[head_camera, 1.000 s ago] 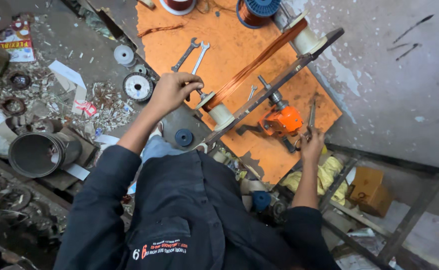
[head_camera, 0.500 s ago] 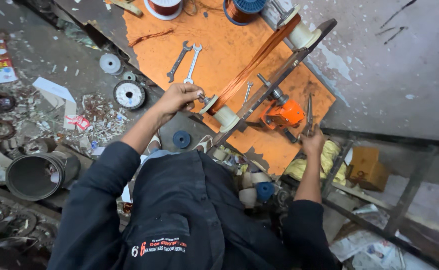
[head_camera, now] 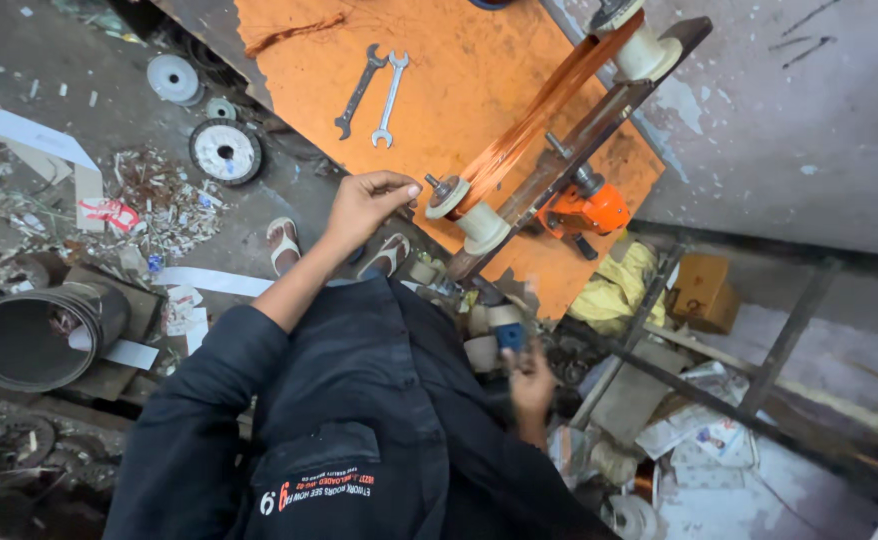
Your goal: The person operates a manual wire-winding jig to wrap copper wire onto a spool. They guide the wire with both hands, periodically stop to adjust the wire path, and use pliers to cut the wire. The finished spool is removed and placed on the workbench.
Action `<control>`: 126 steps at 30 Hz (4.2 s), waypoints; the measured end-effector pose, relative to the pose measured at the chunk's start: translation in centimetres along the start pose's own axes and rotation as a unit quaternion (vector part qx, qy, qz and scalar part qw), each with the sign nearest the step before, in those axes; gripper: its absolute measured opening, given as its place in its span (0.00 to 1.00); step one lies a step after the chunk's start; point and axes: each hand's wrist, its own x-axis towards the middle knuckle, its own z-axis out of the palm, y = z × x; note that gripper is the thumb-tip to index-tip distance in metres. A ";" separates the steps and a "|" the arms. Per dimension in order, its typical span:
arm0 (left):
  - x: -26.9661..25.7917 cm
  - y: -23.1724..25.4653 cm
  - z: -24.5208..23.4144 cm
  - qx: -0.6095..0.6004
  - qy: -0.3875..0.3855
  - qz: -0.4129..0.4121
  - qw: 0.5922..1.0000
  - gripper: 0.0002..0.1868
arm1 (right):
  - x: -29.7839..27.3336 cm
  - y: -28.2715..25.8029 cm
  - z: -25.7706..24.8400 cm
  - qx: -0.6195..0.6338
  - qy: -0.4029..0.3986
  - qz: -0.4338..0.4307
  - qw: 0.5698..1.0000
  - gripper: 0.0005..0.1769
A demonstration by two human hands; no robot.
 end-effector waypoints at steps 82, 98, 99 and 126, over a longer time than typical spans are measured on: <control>-4.6 1.8 6.0 -0.429 -0.001 0.016 0.903 0.14 | 32.6 -6.5 -6.0 -0.280 0.027 -0.111 0.953 0.34; -6.5 5.6 6.2 -0.340 0.077 -0.048 0.936 0.22 | 29.6 -4.6 -5.5 -0.275 0.049 -0.207 0.938 0.22; -6.5 5.6 6.2 -0.334 0.074 -0.049 0.938 0.23 | 29.2 -4.6 -5.9 -0.249 0.071 -0.190 0.947 0.22; -9.3 1.6 8.0 -0.147 0.244 -0.022 0.958 0.12 | 16.0 -23.1 5.7 -0.097 0.096 -0.398 0.907 0.55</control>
